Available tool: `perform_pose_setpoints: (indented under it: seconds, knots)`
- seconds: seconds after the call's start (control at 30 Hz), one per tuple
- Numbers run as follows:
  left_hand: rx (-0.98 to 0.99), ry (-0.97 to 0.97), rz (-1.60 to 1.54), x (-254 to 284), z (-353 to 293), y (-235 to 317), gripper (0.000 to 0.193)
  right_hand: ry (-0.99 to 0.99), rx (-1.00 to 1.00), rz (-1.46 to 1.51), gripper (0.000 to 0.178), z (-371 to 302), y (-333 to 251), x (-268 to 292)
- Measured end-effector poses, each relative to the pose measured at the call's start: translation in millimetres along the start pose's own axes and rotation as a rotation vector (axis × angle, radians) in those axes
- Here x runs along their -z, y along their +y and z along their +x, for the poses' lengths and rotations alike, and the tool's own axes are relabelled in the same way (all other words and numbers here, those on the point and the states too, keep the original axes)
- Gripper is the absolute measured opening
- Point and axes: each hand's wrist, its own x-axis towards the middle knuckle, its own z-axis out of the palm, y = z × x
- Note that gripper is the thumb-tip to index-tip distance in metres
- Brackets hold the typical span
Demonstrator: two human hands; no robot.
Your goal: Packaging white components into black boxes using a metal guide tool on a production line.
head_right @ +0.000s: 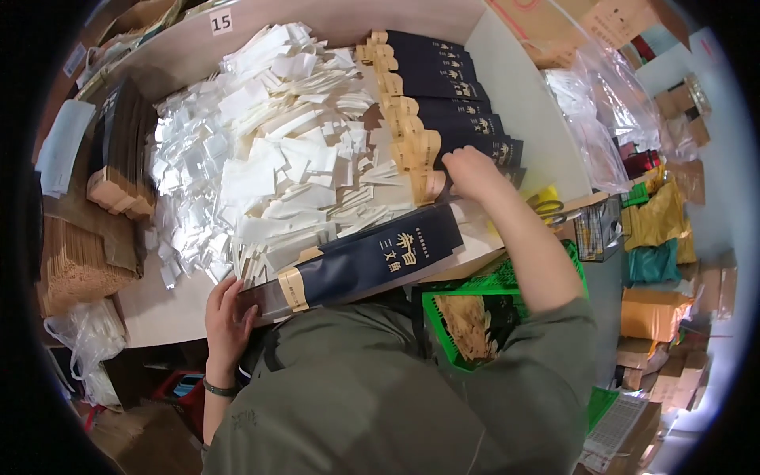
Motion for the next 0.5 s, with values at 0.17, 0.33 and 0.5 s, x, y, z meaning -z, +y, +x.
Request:
perform_pose_setpoints:
  seconds: [0.17, 0.33, 0.5]
  knots:
    - [-0.005, -0.036, 0.046, 2.2, 6.3, 3.0, 0.051, -0.092, 0.172, 0.159, 0.027, 0.8, -1.4, 40.7]
    - [0.013, -0.056, 0.082, 16.8, 22.7, -2.1, 0.047, 1.012, -0.114, 1.027, 0.045, -27.0, -21.1, 155.7]
    - [0.036, 0.08, 0.122, 39.4, 20.6, 4.6, 0.044, 1.23, -0.092, 1.105, 0.049, -71.0, -87.8, 180.8]
